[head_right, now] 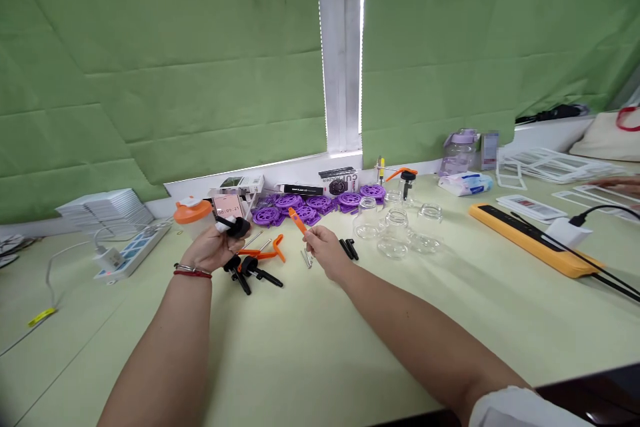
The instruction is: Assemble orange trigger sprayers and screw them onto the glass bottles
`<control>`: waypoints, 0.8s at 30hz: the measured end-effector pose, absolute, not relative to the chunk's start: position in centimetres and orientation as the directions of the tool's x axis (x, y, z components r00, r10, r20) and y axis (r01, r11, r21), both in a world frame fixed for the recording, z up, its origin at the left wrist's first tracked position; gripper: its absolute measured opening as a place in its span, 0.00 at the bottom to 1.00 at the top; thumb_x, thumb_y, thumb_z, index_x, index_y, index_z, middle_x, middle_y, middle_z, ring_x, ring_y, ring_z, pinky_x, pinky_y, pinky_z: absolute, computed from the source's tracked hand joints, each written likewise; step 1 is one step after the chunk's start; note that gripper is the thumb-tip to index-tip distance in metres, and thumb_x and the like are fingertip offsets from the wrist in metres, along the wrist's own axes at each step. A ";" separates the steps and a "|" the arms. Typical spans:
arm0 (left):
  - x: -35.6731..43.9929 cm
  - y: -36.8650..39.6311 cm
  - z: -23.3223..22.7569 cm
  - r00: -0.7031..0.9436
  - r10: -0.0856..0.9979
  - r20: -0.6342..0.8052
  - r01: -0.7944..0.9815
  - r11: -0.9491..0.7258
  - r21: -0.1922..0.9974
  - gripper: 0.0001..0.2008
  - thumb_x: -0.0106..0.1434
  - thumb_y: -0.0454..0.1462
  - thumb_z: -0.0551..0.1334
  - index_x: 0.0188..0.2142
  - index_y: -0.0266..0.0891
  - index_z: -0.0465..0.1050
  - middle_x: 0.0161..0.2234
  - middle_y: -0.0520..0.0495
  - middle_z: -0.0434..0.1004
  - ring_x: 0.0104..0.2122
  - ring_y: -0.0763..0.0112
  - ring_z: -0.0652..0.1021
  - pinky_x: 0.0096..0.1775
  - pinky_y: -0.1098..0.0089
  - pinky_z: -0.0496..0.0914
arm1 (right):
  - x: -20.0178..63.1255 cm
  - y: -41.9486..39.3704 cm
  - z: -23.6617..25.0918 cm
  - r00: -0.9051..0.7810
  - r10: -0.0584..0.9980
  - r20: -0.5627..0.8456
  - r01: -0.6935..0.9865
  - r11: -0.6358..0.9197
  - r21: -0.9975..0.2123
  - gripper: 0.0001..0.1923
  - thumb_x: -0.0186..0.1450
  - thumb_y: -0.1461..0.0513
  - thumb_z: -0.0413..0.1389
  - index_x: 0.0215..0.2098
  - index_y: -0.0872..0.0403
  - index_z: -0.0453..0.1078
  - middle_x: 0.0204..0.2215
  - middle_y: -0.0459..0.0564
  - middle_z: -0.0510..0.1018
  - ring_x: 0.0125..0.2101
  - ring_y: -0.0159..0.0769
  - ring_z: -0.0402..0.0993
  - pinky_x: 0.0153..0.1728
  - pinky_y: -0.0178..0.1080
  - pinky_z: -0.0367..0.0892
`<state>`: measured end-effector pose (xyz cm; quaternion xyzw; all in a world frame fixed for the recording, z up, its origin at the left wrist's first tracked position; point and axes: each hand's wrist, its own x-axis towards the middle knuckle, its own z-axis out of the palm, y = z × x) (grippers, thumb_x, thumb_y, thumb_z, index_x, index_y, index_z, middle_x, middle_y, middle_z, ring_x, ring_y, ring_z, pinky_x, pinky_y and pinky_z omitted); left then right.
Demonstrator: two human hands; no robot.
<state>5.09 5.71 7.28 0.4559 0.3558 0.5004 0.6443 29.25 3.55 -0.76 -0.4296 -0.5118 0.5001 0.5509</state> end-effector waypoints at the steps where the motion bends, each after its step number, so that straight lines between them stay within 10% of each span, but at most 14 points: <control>1: 5.7 5.7 7.1 0.288 0.958 -0.016 -0.315 0.111 0.943 0.09 0.52 0.37 0.64 0.32 0.34 0.70 0.28 0.45 0.75 0.26 0.72 0.74 0.20 0.77 0.62 | 29.9 3.1 -0.9 -0.087 0.990 0.113 -0.201 0.094 -0.975 0.14 0.60 0.51 0.55 0.28 0.54 0.64 0.19 0.42 0.67 0.20 0.28 0.59 0.24 0.33 0.53; 6: 8.9 5.3 6.3 0.447 0.891 -0.075 -0.211 0.187 0.959 0.12 0.59 0.42 0.58 0.34 0.33 0.70 0.36 0.36 0.77 0.36 0.60 0.78 0.36 0.64 0.71 | 32.8 1.1 -2.1 -0.253 0.966 -0.051 -0.426 -0.158 -0.891 0.16 0.57 0.53 0.60 0.29 0.54 0.61 0.26 0.44 0.71 0.20 0.25 0.60 0.22 0.31 0.53; 12: 13.0 3.3 3.8 0.562 0.827 -0.002 -0.136 0.095 0.986 0.12 0.54 0.40 0.64 0.36 0.39 0.64 0.34 0.45 0.76 0.29 0.69 0.76 0.36 0.64 0.69 | 34.9 1.3 -3.1 -0.299 0.951 -0.084 -0.518 -0.235 -0.822 0.14 0.59 0.55 0.59 0.30 0.54 0.60 0.28 0.45 0.72 0.20 0.26 0.61 0.23 0.33 0.56; 24: 13.5 0.9 0.4 0.117 0.977 0.178 0.400 -0.211 0.892 0.11 0.50 0.36 0.63 0.35 0.41 0.67 0.33 0.49 0.70 0.28 0.71 0.70 0.28 0.72 0.64 | 36.8 1.3 -2.0 -0.505 0.863 -0.021 -0.507 -0.317 -0.801 0.09 0.60 0.58 0.57 0.32 0.54 0.62 0.25 0.45 0.69 0.20 0.26 0.57 0.22 0.32 0.50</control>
